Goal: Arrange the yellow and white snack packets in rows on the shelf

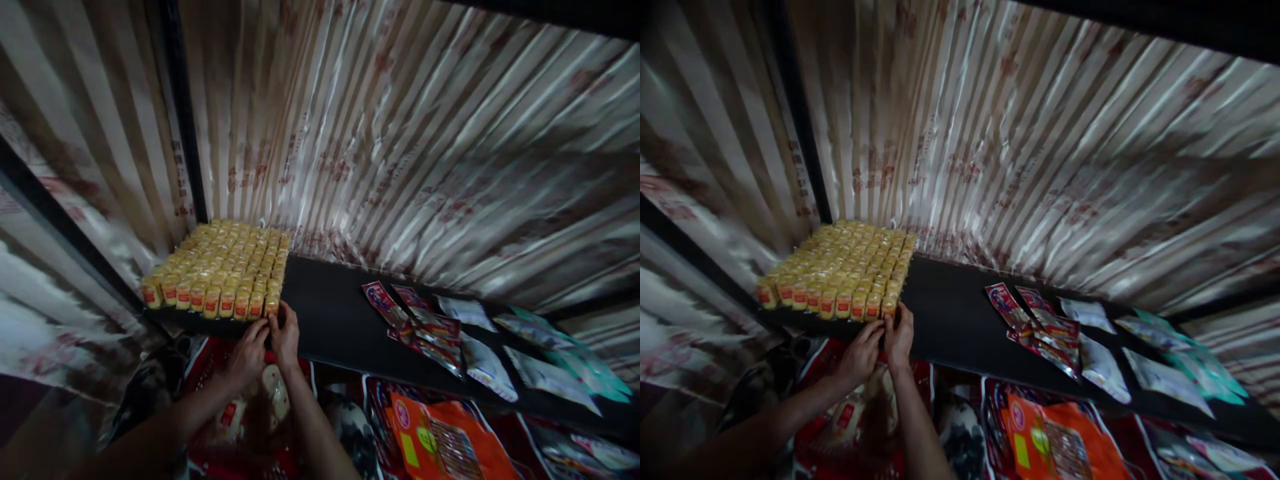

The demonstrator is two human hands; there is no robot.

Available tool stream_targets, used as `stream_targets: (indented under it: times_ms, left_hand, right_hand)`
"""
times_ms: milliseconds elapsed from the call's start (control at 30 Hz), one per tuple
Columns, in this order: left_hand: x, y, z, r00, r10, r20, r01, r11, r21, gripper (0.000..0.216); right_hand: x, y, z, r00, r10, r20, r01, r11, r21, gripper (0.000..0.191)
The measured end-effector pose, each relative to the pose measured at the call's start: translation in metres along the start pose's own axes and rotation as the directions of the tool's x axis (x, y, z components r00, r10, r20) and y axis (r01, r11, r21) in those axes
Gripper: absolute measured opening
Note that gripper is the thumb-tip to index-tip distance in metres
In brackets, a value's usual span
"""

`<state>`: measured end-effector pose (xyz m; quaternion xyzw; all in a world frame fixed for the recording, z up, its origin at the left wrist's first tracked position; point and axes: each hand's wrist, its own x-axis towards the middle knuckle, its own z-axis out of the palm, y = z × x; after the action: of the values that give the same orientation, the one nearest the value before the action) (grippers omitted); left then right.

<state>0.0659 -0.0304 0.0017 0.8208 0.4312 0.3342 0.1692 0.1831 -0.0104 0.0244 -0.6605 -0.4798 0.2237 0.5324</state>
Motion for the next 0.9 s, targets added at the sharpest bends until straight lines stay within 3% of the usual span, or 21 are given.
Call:
stream_targets:
  times_ms: [133, 300, 533, 667, 900]
  left_hand:
    - [0.0, -0.005, 0.007, 0.995, 0.042, 0.087, -0.043, 0.999, 0.007, 0.053]
    - [0.001, -0.011, 0.02, 0.993, 0.083, 0.084, -0.092, 0.99, 0.105, 0.049]
    - [0.0, -0.014, 0.028, 0.994, 0.054, 0.092, -0.07, 0.981, 0.181, 0.051]
    - [-0.004, -0.016, 0.035, 0.997, 0.039, 0.068, -0.052, 0.977, 0.207, 0.052]
    - [-0.004, -0.013, 0.045, 0.998, 0.003, -0.066, 0.015, 0.959, 0.282, 0.053]
  right_hand:
    - [-0.002, 0.003, -0.001, 0.998, 0.054, -0.017, -0.054, 0.998, 0.036, 0.032]
    - [0.001, 0.006, -0.003, 0.992, 0.119, 0.035, -0.122, 0.987, 0.102, 0.023]
    - [0.008, 0.013, -0.004, 0.996, 0.081, 0.043, -0.085, 0.99, 0.108, 0.023]
    - [0.009, 0.013, -0.002, 0.988, 0.143, 0.052, -0.15, 0.973, 0.175, 0.028]
    - [0.009, 0.01, -0.002, 0.986, 0.13, 0.105, -0.149, 0.97, 0.194, 0.025]
